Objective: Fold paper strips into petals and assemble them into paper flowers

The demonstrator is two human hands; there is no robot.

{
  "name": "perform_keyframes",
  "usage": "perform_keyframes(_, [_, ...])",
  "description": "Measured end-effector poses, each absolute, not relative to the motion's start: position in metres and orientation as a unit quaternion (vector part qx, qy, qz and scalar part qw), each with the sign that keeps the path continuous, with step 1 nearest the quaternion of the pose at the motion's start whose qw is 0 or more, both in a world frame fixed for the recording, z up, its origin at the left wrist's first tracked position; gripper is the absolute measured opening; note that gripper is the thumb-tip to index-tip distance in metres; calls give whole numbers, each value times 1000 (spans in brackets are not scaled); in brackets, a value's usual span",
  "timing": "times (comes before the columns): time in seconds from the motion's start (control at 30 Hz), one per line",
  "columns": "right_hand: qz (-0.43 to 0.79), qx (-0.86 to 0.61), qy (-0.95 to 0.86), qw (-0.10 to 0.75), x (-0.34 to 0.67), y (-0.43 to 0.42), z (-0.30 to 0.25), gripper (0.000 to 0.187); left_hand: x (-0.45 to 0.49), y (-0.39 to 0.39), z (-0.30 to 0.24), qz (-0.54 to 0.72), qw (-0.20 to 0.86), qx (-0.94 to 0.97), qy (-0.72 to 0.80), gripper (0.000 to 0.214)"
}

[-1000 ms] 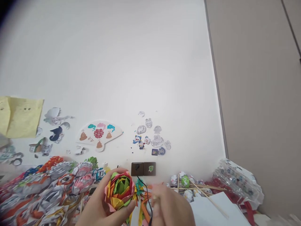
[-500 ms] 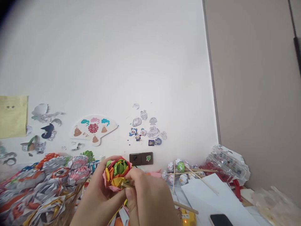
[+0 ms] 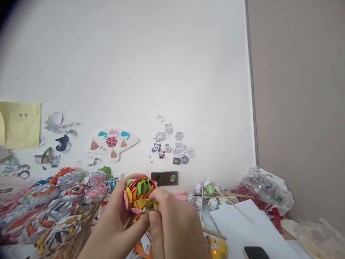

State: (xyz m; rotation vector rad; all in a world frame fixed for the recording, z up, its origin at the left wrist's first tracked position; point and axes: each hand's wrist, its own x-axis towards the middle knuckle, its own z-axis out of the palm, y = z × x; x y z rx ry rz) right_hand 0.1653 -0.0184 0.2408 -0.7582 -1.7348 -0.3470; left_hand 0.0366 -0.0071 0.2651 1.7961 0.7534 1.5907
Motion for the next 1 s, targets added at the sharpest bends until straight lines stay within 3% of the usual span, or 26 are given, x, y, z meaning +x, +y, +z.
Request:
perform_keyframes(0.33, [-113,-318,-753,565,170,-13,243,15,39,-5,266,584,329,687,281,35])
perform_keyframes(0.6, [-256,-284,-729,568,171,-9,240,19,37,-6,266,602,339,670,272,30])
perform_keyframes(1.0, [-82,-279,-709,643,165,-11,243,16,34,-5,267,580,336,685,285,29])
